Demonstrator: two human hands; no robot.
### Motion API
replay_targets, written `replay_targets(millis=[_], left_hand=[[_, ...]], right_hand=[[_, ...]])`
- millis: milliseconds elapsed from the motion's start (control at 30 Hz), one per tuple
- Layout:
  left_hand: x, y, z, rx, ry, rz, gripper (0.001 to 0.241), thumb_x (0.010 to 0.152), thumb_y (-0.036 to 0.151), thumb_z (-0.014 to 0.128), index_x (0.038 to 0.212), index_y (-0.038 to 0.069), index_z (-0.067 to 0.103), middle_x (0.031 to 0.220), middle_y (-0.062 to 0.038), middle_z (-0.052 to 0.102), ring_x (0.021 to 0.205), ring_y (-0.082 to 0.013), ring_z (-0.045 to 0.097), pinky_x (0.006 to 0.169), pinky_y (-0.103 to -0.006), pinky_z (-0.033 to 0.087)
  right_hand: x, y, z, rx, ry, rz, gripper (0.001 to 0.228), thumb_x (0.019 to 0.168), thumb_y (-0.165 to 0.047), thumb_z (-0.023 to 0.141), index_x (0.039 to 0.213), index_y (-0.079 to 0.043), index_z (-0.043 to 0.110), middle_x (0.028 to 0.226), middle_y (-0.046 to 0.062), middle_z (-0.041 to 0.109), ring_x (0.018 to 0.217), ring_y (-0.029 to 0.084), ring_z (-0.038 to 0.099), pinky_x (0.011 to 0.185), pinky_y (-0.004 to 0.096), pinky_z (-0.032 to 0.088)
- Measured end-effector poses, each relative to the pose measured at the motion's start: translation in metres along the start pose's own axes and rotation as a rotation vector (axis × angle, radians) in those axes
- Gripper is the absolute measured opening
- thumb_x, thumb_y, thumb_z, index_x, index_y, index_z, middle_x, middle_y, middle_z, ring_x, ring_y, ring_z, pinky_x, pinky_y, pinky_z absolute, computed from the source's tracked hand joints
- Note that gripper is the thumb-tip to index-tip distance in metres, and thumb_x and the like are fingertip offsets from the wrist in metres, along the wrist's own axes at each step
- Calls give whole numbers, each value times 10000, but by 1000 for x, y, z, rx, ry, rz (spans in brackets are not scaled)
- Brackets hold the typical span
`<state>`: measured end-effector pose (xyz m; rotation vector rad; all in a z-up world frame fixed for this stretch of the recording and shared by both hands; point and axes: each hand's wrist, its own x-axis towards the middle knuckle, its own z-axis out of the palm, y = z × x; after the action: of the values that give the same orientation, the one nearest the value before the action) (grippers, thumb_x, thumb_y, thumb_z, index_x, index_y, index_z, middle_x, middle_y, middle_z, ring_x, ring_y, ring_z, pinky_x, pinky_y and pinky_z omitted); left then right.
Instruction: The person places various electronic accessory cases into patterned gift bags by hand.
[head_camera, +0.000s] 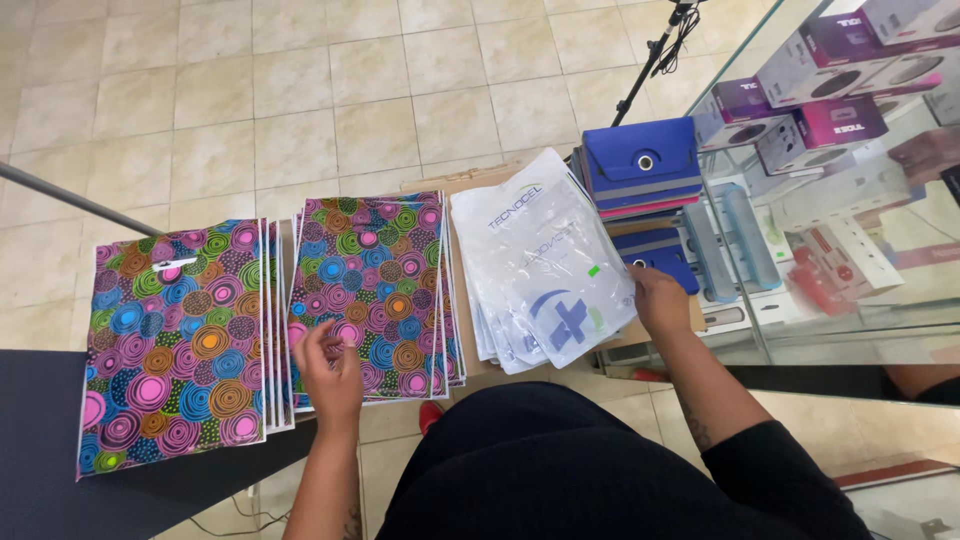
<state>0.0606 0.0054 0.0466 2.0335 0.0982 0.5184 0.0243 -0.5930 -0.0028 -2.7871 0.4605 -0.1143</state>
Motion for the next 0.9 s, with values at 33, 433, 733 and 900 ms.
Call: replay_targets(millis=[33,433,733,900], left_hand=[[-1,5,9,38,-52,20,511,978,-42,790,1467,73,696,1402,-158,549,1112,-355,758,902,-437,650],[68,186,83,9,-636,34,633,980,255,885,1540,69,657,1456,-246,678,1383,-515,644,1157,-700,480],[35,227,91,270,-693,32,220,923,395,948,925,198,853,761,2,792,648,-194,706,642,-334,556],[-1,284,107,300,-794,558,105,950,355,916,972,284,843,842,104,860,777,-120,788,684,-353,650]], right_hand=[[-2,10,1,73,63,-152,414,1100,-121,648,1436,-284,827,1268,133,844,1198,429,794,1037,593,647],[-9,-23,-101,679,104,-433,271,1072,-13,719,1240,-143,888,1128,125,876,1165,423,794,1052,560,607],[-32,-80,-170,523,486,-710,258,1038,-47,782,1284,-120,811,1278,106,798,1223,325,750,1148,540,587],[-55,-132,-231,441,602,-968,296,1071,-143,846,1351,-200,769,1371,87,692,1312,309,659,1267,648,522]])
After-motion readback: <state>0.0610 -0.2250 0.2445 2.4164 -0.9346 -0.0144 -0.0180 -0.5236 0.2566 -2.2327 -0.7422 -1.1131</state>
